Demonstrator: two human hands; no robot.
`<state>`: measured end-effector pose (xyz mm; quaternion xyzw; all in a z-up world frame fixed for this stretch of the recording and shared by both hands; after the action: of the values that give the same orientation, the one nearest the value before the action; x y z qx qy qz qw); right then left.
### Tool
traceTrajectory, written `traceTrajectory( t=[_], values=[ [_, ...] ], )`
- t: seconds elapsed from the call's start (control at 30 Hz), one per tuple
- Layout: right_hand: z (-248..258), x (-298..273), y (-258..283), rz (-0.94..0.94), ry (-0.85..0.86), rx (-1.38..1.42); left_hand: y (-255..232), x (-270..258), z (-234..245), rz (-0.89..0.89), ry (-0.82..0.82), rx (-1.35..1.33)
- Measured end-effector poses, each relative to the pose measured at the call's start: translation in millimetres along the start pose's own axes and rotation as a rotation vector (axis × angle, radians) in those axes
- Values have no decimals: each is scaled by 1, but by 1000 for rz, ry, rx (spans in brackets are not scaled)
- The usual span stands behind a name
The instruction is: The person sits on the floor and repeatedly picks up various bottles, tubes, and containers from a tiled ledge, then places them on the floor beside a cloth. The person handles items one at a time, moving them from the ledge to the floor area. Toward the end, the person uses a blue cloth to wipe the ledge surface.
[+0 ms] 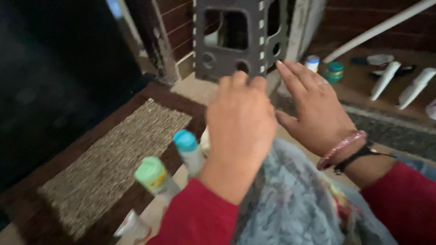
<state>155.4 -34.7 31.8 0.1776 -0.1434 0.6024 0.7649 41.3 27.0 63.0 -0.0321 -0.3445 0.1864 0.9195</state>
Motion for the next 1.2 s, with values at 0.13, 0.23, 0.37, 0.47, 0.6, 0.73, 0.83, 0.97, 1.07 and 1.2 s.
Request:
traceTrajectory(
  t=[0.13, 0.23, 0.37, 0.47, 0.6, 0.73, 0.83, 0.97, 1.07, 1.2],
  values=[
    [11, -13, -59, -65, 14, -111, -36, 35, -46, -82, 5, -62],
    [14, -26, -110, -168, 56, -128, -57, 57, -84, -122, 46, -124],
    [15, -46, -183, -267, 61, -168, -83, 88, -143, -122, 162, -150],
    [10, -59, -237, -331, 84, -230, -102, 111, -185, -131, 224, -177],
    [2, -74, -296, -388, 96, -259, -128, 140, -240, -132, 287, -234],
    [-6, -83, -342, -605, 185, -270, -159, 172, -299, -161, 379, -367],
    [-11, -92, -371, -768, 298, -310, -181, 187, -338, -205, 360, -430],
    [-24, -101, -410, -937, 486, -386, -199, 213, -391, -168, 434, -519],
    [-28, -97, -422, -852, 384, -408, -211, 229, -418, -157, 425, -572],
    [-29, -95, -415, -765, 263, -357, -224, 238, -452, -189, 533, -447]
  ],
)
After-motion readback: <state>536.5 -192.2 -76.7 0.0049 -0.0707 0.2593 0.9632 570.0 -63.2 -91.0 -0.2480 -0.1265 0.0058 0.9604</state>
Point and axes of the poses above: each hand's wrist, its own x-axis towards the middle knuckle, its own z-axis out of the back of the hand, y = z × x, the point moved 8 cm from there along x, towards the middle knuckle, and after that the axes turned 14 degrees about y, right-handed, at the moved point
